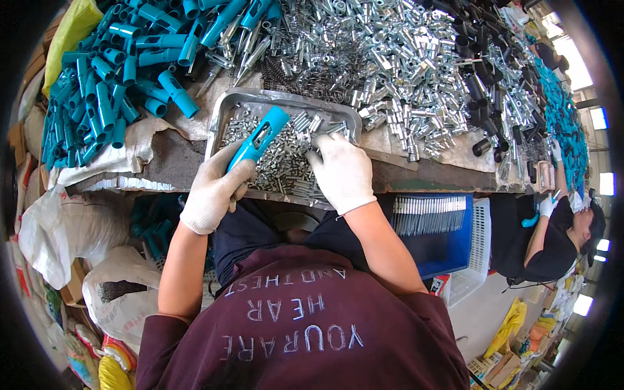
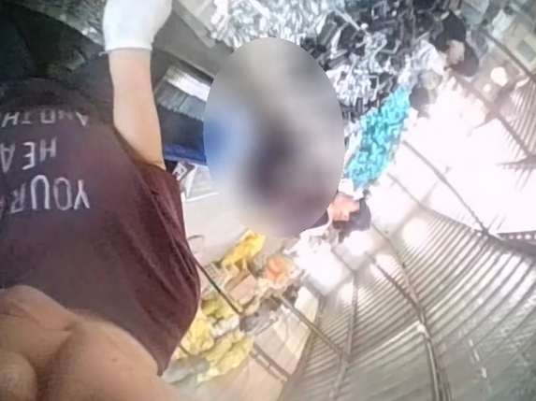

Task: Assembling small metal and plastic hardware components at a workbench.

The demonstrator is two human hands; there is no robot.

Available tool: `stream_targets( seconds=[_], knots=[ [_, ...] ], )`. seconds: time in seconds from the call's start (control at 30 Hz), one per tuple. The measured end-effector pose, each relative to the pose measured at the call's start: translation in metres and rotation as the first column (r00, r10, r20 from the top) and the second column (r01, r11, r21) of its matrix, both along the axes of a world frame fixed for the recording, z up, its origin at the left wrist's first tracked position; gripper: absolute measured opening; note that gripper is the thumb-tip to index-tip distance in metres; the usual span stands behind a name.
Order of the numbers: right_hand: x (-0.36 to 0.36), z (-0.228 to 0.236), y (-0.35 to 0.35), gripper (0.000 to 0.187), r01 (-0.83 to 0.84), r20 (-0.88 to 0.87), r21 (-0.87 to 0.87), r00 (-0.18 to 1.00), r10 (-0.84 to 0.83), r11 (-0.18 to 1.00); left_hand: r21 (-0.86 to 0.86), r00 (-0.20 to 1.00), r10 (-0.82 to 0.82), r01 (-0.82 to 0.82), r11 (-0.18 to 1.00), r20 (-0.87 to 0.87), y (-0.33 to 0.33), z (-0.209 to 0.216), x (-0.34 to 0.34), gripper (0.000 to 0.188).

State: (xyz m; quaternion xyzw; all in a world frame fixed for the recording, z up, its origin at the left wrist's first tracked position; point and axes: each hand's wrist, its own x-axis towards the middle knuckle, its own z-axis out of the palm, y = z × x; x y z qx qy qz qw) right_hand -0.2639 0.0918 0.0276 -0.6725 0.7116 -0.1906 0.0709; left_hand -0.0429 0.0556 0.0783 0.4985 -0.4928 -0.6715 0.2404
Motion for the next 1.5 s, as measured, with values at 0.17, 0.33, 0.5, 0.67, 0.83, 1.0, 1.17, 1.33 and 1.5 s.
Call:
stream_targets(
  seconds=[0.17,0.33,0.5,0.67,0.83,1.0,1.17,1.33,1.5],
  knots=[
    [0.004,0.015,-0.001,0.009,0.123,0.138,-0.256,0.986,-0.09,0.959,-0.081,0.999,-0.018,0.021,0.996,0.028,0.001,-0.003,-0.001,0.046],
    [0.034,0.045,0.009,0.004,0.145,0.654,-0.225,0.756,0.039,0.963,-0.148,0.996,-0.068,0.075,0.986,0.05,0.004,-0.004,-0.007,0.045],
    [0.033,0.03,0.001,0.011,0.026,0.394,-0.431,0.905,0.162,0.902,-0.231,0.994,-0.079,0.095,0.968,0.08,0.007,-0.007,-0.012,0.041],
    [0.036,0.017,0.0,0.015,-0.081,0.1,-0.541,0.982,0.159,0.837,-0.538,0.947,0.058,0.128,0.833,0.316,0.017,-0.005,-0.025,0.036],
    [0.027,0.015,0.006,0.017,0.198,0.568,-0.233,0.822,-0.032,0.952,-0.661,0.936,0.128,0.13,0.739,0.328,0.026,-0.005,-0.028,0.042],
    [0.024,0.012,0.024,0.025,0.039,0.996,0.091,-0.004,-0.091,0.995,-0.338,0.994,-0.094,0.11,0.935,0.064,0.027,0.012,-0.033,0.043],
    [0.026,0.011,0.029,0.027,0.116,0.989,0.058,-0.144,-0.041,0.991,-0.447,0.98,-0.101,0.169,0.878,0.172,0.025,0.007,-0.052,0.041],
    [-0.003,0.006,0.029,0.032,0.309,0.972,-0.004,-0.224,0.077,0.951,-0.595,0.932,-0.11,0.307,0.743,0.344,-0.001,-0.005,-0.051,0.024],
    [-0.012,0.012,0.032,0.039,0.374,0.905,0.146,-0.424,0.028,0.916,-0.698,0.758,0.01,0.595,0.399,0.652,-0.025,-0.045,-0.052,0.013]
  ],
)
